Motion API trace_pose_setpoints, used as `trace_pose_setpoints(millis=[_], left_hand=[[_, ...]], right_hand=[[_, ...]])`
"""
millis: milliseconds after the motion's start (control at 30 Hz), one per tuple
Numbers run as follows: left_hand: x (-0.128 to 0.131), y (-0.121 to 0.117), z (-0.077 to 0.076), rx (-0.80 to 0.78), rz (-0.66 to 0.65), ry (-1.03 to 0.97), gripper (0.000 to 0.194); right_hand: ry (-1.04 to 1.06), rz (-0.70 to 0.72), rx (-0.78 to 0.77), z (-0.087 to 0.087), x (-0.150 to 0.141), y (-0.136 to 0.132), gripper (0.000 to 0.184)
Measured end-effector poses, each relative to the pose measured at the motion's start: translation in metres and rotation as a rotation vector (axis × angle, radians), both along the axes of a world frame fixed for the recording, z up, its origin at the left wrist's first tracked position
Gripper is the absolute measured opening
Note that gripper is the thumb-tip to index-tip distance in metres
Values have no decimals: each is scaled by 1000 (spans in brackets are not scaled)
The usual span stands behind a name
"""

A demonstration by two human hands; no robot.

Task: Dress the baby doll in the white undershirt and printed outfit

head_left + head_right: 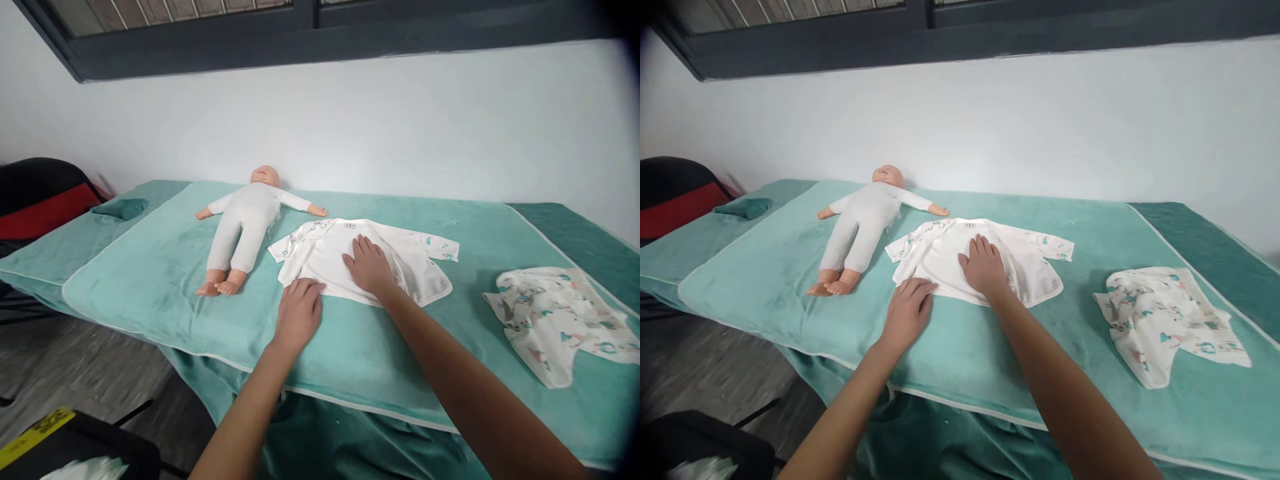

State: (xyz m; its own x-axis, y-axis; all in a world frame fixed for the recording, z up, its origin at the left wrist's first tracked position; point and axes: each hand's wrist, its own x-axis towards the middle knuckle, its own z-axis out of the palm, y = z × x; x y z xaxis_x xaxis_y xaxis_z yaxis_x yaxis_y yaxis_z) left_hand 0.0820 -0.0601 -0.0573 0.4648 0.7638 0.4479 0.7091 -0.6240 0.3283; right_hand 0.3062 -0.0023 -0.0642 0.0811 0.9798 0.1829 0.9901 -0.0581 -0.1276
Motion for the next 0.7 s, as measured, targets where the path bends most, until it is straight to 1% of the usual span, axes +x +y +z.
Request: trace_pose_setpoints(millis=[133,300,400,467,533,567,633,667,700], left_hand=[[3,0,-3,40,64,22,22],[-1,-5,-4,45,73,-4,22],[-9,-9,3,31,36,-34,18],[-23,-8,15,51,19,-103,17],[-46,-3,30,111,61,-208,16],[-61,1,38,153,113,-261,17],[-96,14,51,215,263,-327,19],[-114,22,55,202,358,-346,23],[-132,30,57,147,444,-357,29]], right_hand=[[2,8,-5,1,0,1,66],[-1,14,-1,0,-3,-6,65],[1,115,-6,-2,-3,-16,64],[34,226,-5,0,0,-14,64],[108,311,32,5,1,3,65],[165,328,71,9,-1,18,66],[308,301,159,20,-14,58,66],[387,267,185,26,-25,81,66],[458,229,187,33,-39,104,66]])
